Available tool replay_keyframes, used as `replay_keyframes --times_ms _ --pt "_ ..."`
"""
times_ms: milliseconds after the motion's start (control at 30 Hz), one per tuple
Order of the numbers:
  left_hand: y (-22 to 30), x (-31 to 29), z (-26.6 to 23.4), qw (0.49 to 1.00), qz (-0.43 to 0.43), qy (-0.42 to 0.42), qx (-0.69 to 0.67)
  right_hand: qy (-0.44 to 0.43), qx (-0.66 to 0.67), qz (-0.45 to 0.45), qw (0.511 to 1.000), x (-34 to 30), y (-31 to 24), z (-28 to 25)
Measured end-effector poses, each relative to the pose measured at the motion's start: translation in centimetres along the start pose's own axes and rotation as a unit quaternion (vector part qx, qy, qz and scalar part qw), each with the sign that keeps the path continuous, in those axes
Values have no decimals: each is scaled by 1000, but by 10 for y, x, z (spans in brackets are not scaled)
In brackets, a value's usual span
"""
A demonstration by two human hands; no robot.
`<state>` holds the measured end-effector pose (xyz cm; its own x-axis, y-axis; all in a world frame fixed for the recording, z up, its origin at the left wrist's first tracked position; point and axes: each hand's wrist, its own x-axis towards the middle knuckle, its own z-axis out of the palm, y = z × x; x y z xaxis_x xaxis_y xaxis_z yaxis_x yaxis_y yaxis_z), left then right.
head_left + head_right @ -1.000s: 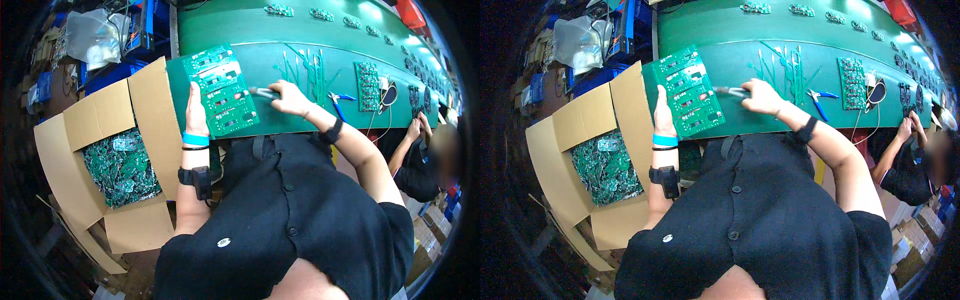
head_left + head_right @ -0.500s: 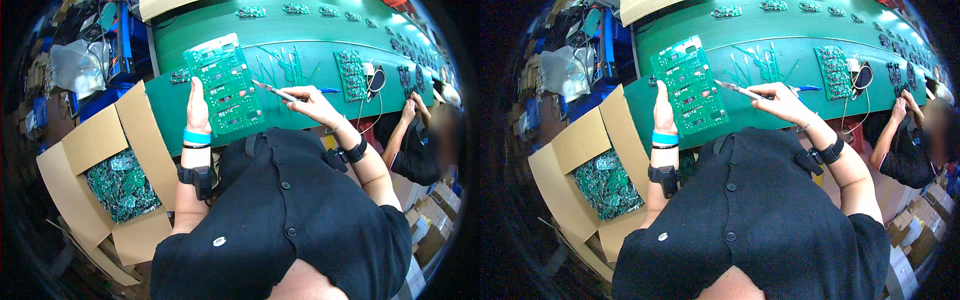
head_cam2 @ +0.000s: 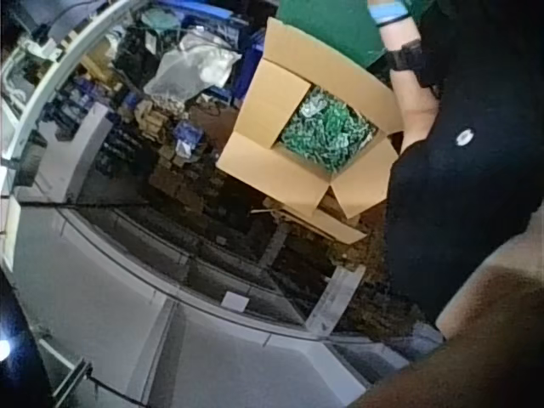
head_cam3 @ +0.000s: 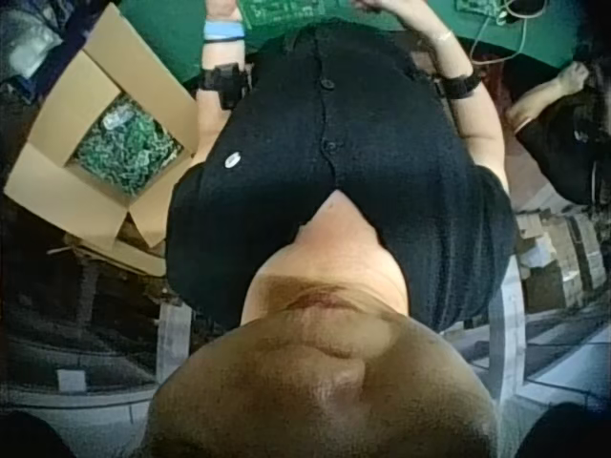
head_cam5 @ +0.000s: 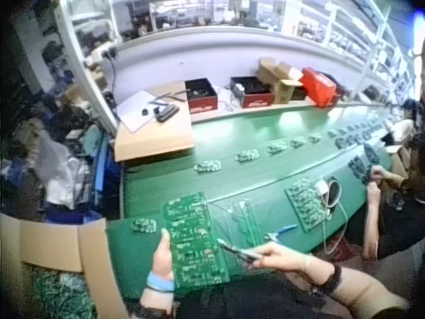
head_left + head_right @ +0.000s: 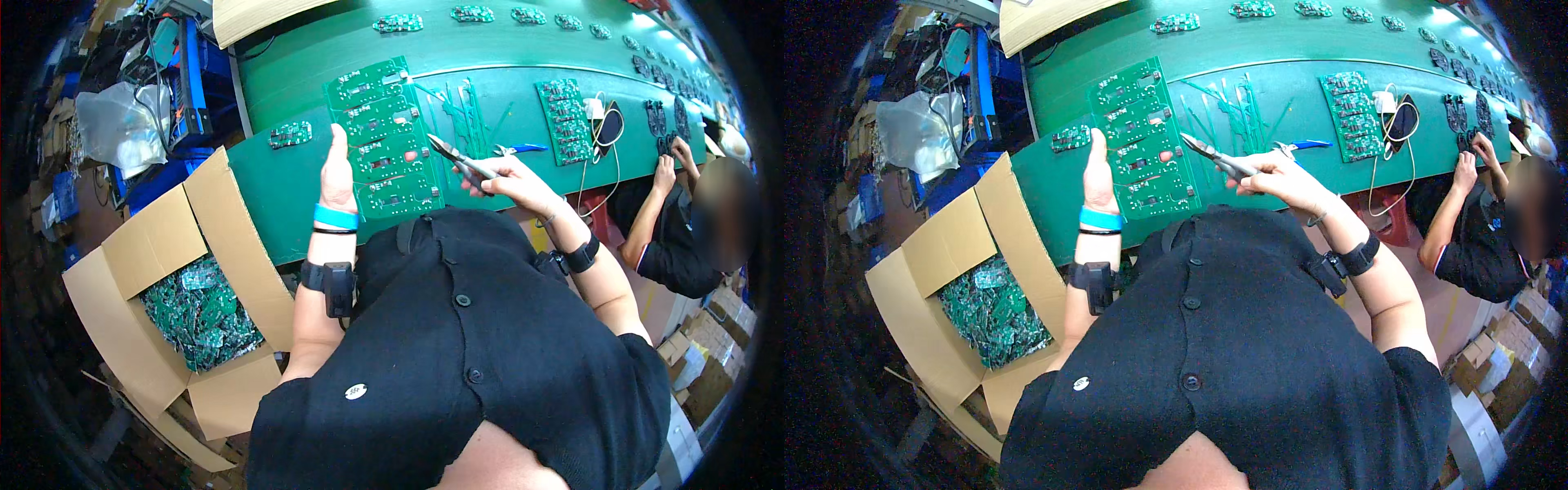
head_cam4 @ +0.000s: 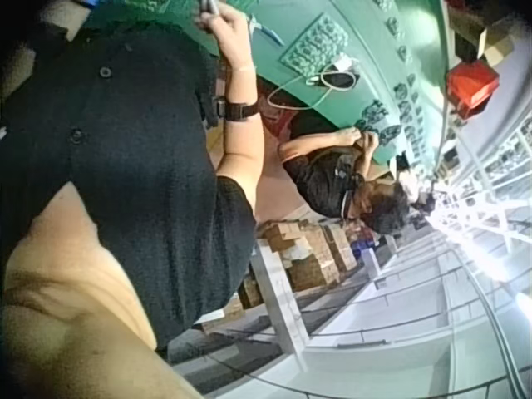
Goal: Cutting individual PCB components from a panel and placing them on the assembly line conveyor belt.
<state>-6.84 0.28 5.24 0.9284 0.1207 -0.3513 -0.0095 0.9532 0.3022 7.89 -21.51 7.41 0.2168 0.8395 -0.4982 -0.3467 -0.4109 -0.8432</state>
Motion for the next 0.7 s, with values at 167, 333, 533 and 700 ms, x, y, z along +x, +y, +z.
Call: replay_keyframes --times_ms 167,333,533,700 --pt "12 -3 8 996 59 12 65 17 -106 -9 994 -8 7 -6" --pt "12 -2 9 989 97 48 99 -4 -171 -17 985 -8 -1 -4" --pt "-13 11 -18 980 -6 -134 -149 -144 14 -1 989 -6 -1 -7" --pt "7 -8 2 999 12 -32 4 -18 -207 -19 978 -7 9 -32"
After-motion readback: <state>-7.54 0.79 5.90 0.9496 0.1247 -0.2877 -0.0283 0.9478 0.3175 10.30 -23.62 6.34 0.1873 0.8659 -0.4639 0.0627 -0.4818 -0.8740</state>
